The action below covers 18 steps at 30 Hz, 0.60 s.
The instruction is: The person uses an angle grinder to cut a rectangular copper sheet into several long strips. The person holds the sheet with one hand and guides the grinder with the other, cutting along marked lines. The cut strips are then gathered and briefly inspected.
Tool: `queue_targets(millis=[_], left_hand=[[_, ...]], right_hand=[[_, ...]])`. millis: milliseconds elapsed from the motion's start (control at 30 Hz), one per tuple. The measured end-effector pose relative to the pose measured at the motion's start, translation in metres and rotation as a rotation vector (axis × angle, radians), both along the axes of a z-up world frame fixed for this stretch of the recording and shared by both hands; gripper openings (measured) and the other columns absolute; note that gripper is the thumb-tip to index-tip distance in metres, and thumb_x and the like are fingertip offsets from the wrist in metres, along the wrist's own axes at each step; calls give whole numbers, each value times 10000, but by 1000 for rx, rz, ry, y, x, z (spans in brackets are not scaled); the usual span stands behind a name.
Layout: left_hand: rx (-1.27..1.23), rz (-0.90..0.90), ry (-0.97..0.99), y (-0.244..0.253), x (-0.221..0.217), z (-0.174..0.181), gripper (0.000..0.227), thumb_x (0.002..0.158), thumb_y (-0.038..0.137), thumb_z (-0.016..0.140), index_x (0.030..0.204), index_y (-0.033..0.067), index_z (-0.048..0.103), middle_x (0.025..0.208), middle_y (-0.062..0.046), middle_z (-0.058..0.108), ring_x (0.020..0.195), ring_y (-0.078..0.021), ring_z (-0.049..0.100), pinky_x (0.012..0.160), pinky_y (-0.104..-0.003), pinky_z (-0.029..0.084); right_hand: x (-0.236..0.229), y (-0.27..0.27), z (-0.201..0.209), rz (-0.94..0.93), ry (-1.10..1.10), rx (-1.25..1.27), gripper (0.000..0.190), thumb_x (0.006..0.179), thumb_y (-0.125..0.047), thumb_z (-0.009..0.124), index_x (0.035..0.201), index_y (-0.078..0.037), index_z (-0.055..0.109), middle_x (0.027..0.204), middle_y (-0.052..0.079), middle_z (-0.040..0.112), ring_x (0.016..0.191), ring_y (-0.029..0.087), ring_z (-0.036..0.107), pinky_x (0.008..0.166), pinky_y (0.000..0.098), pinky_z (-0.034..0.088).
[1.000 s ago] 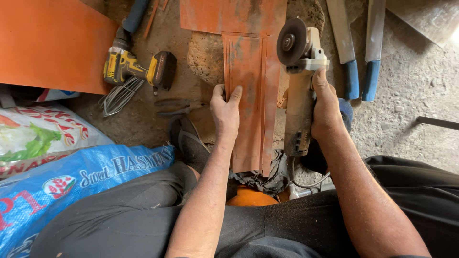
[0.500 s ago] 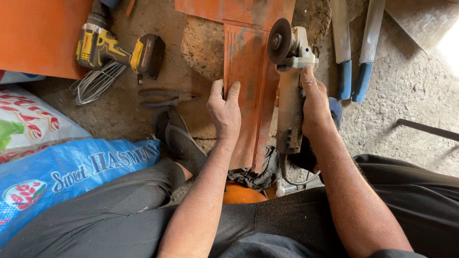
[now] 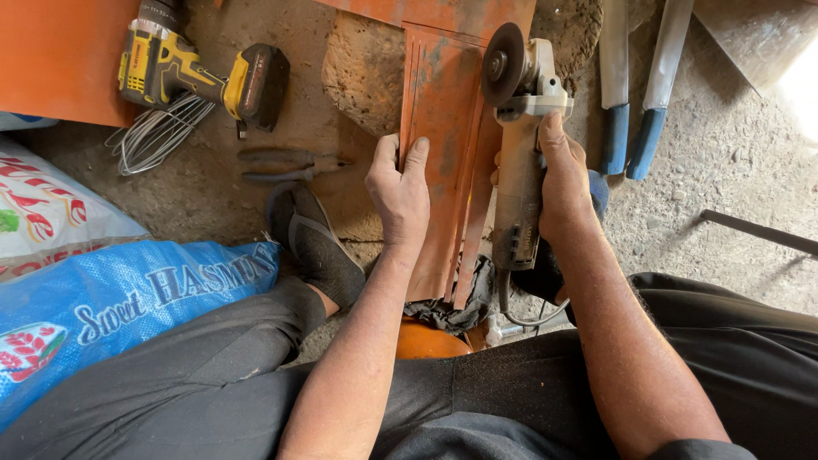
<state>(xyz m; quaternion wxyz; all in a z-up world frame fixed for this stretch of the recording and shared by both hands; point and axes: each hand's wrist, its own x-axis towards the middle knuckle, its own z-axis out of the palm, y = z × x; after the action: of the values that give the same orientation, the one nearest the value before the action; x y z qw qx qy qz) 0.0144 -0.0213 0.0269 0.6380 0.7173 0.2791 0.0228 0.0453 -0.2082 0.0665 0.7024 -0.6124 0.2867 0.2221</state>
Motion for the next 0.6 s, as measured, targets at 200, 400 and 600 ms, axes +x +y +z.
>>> queue_targets(millis=[200, 400, 600], left_hand=[[15, -13, 47, 2, 0, -1, 219, 1009, 233, 696, 1014, 17, 664, 848, -43, 683, 780, -138, 602, 728, -315, 526], [14, -26, 51, 2, 1, -2, 222, 1005, 238, 695, 1013, 18, 666, 833, -34, 678, 763, -135, 598, 706, -317, 519], [-3, -29, 56, 3, 1, -4, 235, 1011, 236, 702, 996, 5, 659, 819, -46, 657, 761, -138, 566, 712, -328, 513]], right_hand=[[-1, 3, 1, 22, -13, -31, 638, 1021, -613, 483, 1235, -23, 601, 903, 113, 686, 749, 209, 708, 661, 375, 619], [0, 4, 2, 44, -39, -57, 651, 1014, -623, 492, 1261, -32, 611, 905, 107, 686, 751, 200, 709, 665, 362, 622], [-1, 4, -1, 48, -53, -46, 655, 1013, -622, 501, 1262, -27, 607, 907, 111, 688, 745, 210, 708, 665, 366, 617]])
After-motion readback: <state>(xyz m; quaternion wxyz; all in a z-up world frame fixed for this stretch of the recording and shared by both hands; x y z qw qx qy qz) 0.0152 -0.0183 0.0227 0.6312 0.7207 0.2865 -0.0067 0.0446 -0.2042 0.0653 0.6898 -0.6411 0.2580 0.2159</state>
